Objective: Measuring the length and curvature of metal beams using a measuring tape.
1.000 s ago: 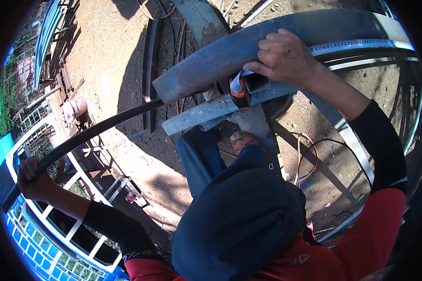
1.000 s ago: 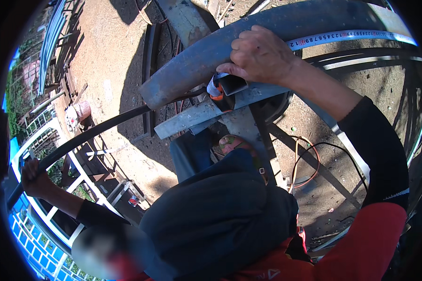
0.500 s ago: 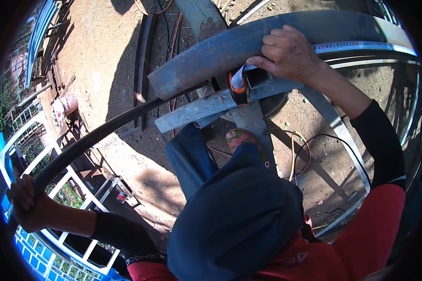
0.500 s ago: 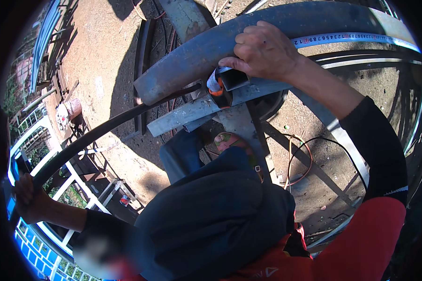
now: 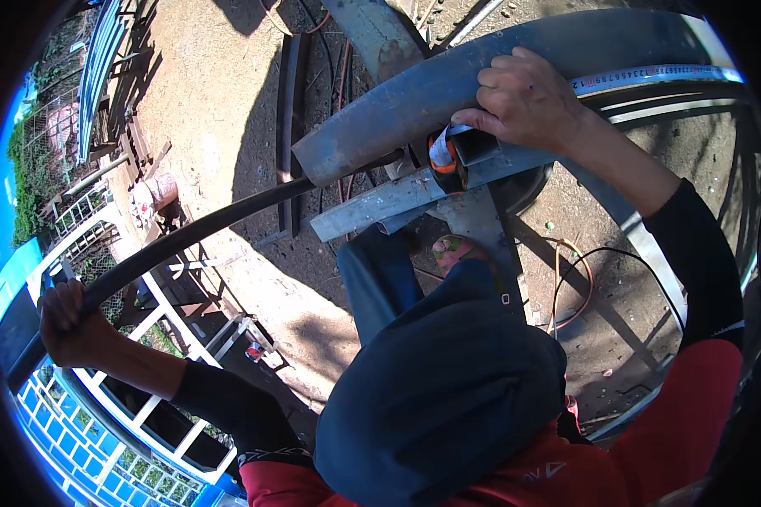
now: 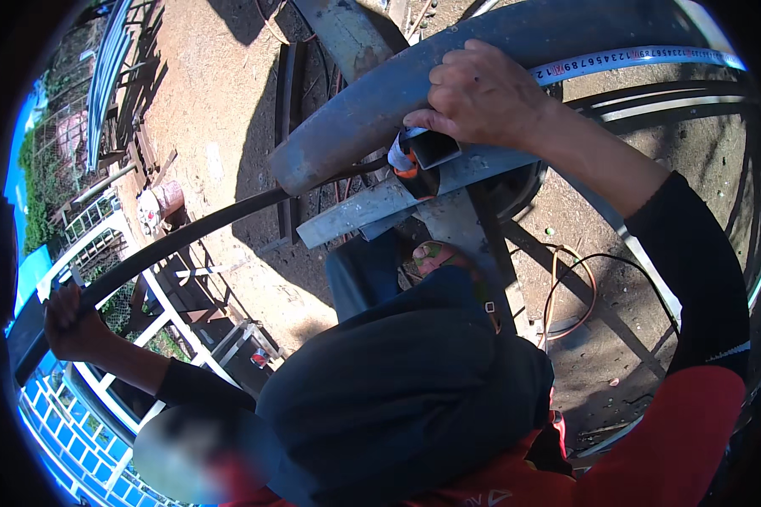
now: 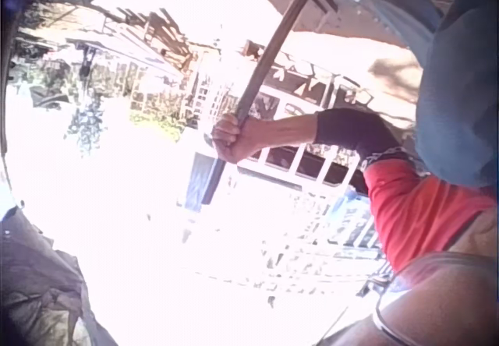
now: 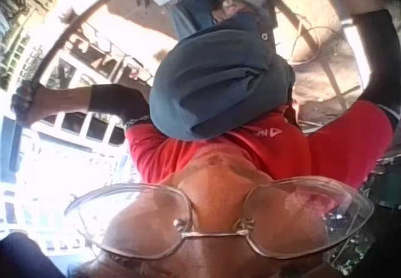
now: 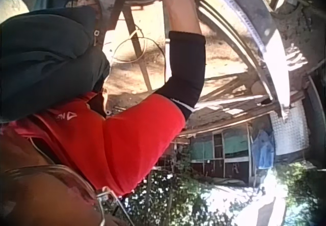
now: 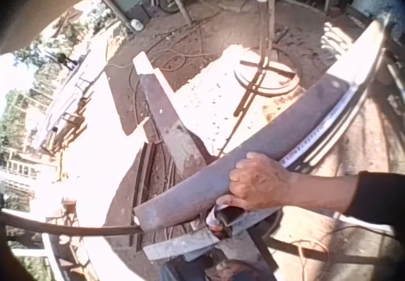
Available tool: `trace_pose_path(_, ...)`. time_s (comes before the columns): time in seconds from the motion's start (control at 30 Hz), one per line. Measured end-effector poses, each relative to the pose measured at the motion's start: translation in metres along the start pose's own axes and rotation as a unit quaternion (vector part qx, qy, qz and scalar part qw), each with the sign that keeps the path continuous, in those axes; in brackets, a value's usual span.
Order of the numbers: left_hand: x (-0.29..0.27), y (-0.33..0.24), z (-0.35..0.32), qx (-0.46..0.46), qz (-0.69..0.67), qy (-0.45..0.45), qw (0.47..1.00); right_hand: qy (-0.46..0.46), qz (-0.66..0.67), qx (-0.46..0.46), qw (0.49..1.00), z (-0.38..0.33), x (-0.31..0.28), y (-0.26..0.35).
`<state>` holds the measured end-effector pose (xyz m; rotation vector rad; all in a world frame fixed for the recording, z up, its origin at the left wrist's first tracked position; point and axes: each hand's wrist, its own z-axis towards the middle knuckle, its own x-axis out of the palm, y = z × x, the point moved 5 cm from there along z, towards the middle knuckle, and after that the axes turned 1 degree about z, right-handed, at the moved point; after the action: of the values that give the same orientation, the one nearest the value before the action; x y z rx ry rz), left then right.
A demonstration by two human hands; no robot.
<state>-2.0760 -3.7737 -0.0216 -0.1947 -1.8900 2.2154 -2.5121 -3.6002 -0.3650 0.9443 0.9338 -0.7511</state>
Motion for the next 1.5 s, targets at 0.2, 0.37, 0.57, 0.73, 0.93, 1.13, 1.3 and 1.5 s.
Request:
trace_pose_path(0.2,-0.051,0.006,-0.004,-0.01,0.017,-0.033,0.999,-0.002,0.001,-0.003,1.0,-0.003,0.0,-0.003)
trace_pose_path(0.37,0.002,-0.005,0.003,-0.014,0.008,0.039,0.999,-0.016,0.001,-0.021,1.0,0.001,0.002,0.002)
trace_pose_path(0.57,0.015,-0.009,-0.01,0.008,-0.015,0.045,0.999,-0.004,-0.014,-0.015,1.0,0.0,-0.002,0.0)
trace_pose_path(0.73,0.004,-0.007,-0.034,0.028,-0.009,0.013,0.999,0.002,-0.024,-0.003,1.0,0.001,-0.002,0.0)
trace_pose_path(0.93,0.003,-0.007,-0.045,0.045,0.044,-0.042,0.997,-0.003,-0.024,-0.009,1.0,0.0,0.002,0.0)
trace_pose_path(1.13,0.003,-0.031,-0.043,0.039,0.018,0.032,0.999,-0.018,-0.021,-0.022,0.999,-0.002,-0.001,0.001)
trace_pose_path(1.3,-0.027,-0.012,-0.021,0.015,0.016,0.038,0.999,0.007,-0.03,-0.008,0.999,-0.002,0.001,-0.001)
trace_pose_path(1.5,-0.063,-0.001,-0.011,-0.035,-0.012,0.039,0.999,0.005,-0.019,-0.002,1.0,-0.002,0.001,-0.001)
